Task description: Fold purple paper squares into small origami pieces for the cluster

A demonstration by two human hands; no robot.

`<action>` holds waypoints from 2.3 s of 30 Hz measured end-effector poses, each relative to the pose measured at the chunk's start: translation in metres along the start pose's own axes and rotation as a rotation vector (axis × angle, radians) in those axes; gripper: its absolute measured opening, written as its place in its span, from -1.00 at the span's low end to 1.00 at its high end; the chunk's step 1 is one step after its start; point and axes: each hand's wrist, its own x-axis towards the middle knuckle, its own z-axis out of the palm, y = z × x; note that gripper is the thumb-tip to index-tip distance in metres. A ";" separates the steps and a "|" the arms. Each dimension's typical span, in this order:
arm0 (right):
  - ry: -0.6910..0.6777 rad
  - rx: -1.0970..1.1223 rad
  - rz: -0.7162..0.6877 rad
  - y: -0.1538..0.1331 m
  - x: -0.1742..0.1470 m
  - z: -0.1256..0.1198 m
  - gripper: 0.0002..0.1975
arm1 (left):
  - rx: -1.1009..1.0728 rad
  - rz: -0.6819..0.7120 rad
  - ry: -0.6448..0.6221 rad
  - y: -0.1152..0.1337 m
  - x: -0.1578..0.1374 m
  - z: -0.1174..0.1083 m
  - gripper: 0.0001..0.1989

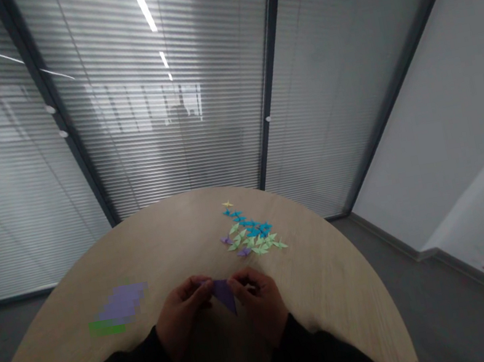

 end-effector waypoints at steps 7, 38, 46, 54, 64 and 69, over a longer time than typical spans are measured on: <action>-0.049 -0.139 -0.070 0.001 -0.001 -0.001 -0.80 | -0.036 0.048 0.119 0.001 0.001 0.000 -0.61; 0.110 0.024 0.025 -0.006 -0.002 0.003 -0.71 | 0.295 0.092 -0.151 0.006 -0.002 0.002 -0.61; 0.139 0.063 0.041 -0.005 -0.003 0.003 -0.69 | 0.418 0.093 -0.177 0.003 -0.002 0.000 -0.62; 0.167 0.049 0.025 -0.004 -0.004 0.003 -0.67 | 0.478 0.105 -0.200 0.003 -0.005 0.003 -0.64; 0.189 0.029 0.028 -0.009 -0.005 0.003 -0.68 | 0.539 0.244 -0.133 0.006 -0.009 0.006 -0.65; 0.160 -0.011 0.075 -0.013 -0.014 0.021 -0.69 | 0.482 0.304 0.166 0.009 -0.004 0.011 -0.54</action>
